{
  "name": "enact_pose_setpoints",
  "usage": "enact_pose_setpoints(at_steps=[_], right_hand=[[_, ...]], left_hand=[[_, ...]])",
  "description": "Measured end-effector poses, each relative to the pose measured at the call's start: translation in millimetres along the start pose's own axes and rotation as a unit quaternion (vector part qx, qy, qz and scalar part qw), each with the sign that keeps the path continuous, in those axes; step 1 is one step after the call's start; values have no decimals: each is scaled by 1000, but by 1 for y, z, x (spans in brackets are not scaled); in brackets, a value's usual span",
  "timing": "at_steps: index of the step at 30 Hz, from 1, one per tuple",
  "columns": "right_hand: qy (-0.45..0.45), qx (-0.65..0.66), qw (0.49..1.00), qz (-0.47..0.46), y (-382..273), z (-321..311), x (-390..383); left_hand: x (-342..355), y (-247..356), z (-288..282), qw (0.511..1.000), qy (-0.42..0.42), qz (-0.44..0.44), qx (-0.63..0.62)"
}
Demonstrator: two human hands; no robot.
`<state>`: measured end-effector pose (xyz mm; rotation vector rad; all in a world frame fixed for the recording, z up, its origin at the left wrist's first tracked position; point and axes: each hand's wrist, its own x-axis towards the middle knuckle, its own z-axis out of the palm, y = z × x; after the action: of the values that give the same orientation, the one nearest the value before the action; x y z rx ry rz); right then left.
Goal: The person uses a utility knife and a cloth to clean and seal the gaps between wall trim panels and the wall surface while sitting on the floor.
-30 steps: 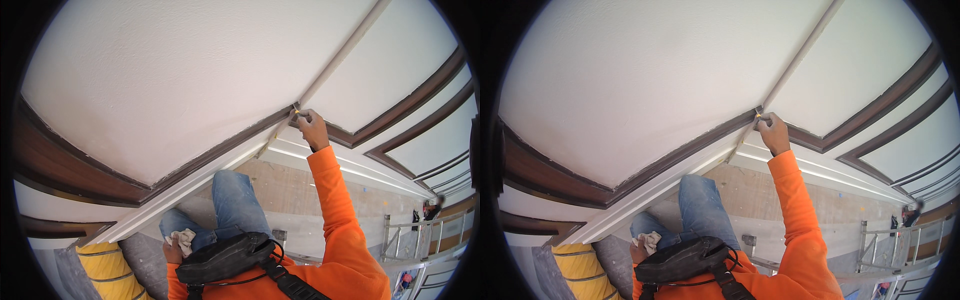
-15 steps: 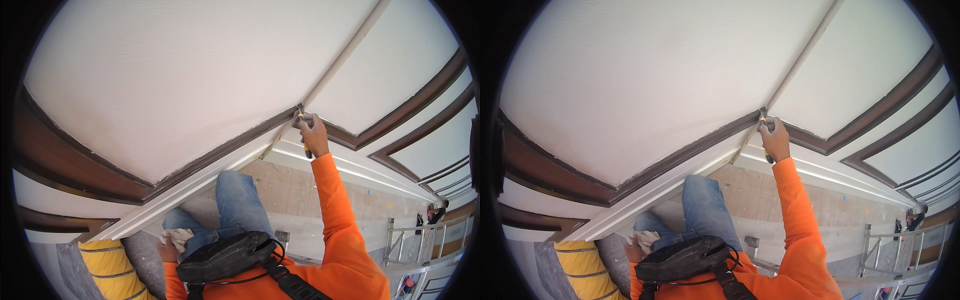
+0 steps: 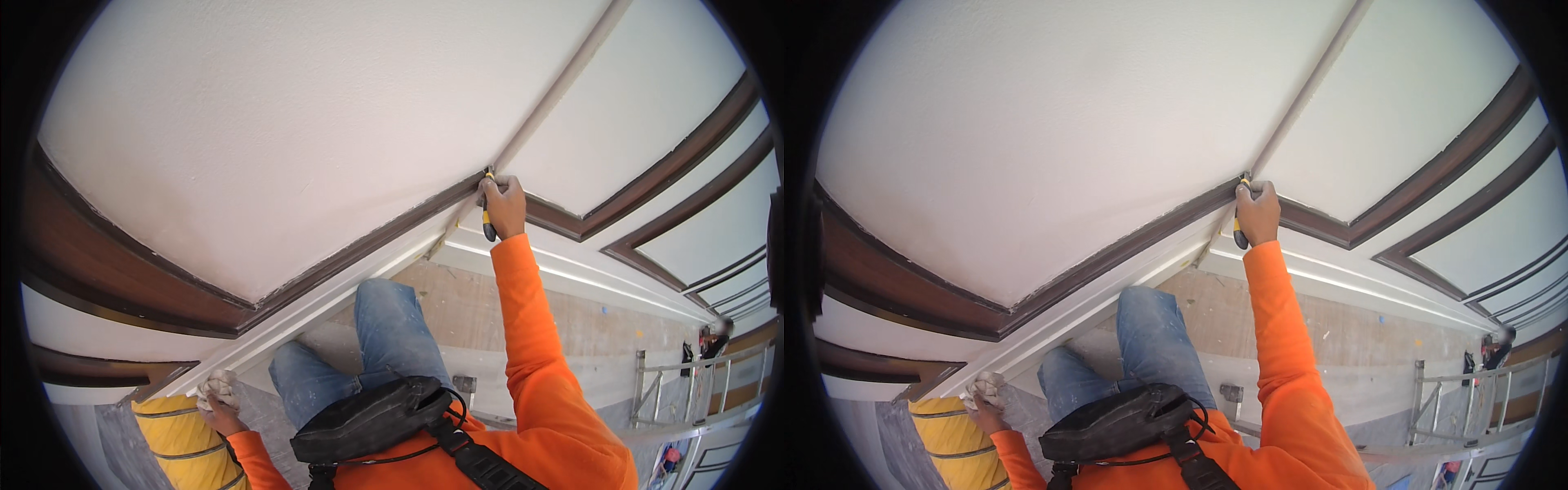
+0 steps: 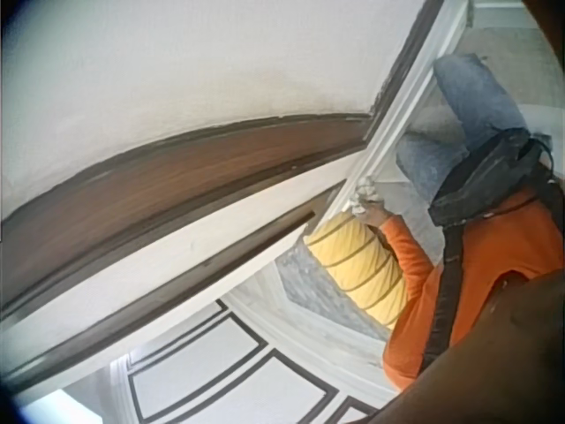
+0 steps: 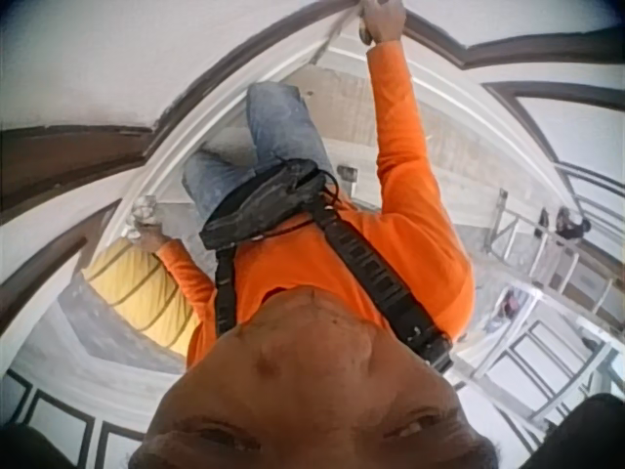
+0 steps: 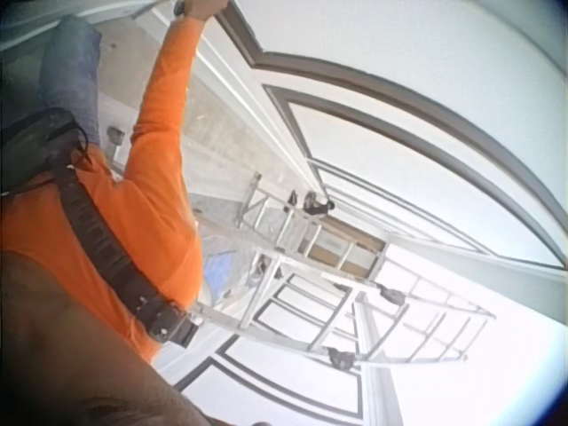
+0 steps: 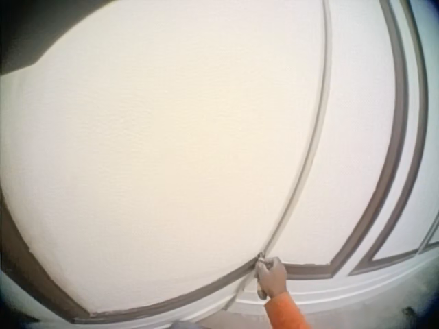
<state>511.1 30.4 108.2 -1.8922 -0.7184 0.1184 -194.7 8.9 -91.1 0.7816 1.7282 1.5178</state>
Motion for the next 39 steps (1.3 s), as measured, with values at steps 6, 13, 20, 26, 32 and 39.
enact_pose_setpoints(at_steps=[6,13,20,26,32,39], right_hand=[[27,-56,998,17,-1,12,3],[31,-43,998,21,7,8,7],[11,6,1000,17,10,6,10],[29,-9,1000,-4,14,8,10],[20,0,1000,-3,13,5,8],[24,-10,999,19,6,-2,5]], left_hand=[[-22,2,16,1000,16,-9,0],[-1,5,-4,999,35,-24,12],[4,0,-7,997,66,23,11],[-7,0,7,999,33,4,-10],[-12,5,10,1000,22,3,0],[-28,13,25,999,9,16,-41]])
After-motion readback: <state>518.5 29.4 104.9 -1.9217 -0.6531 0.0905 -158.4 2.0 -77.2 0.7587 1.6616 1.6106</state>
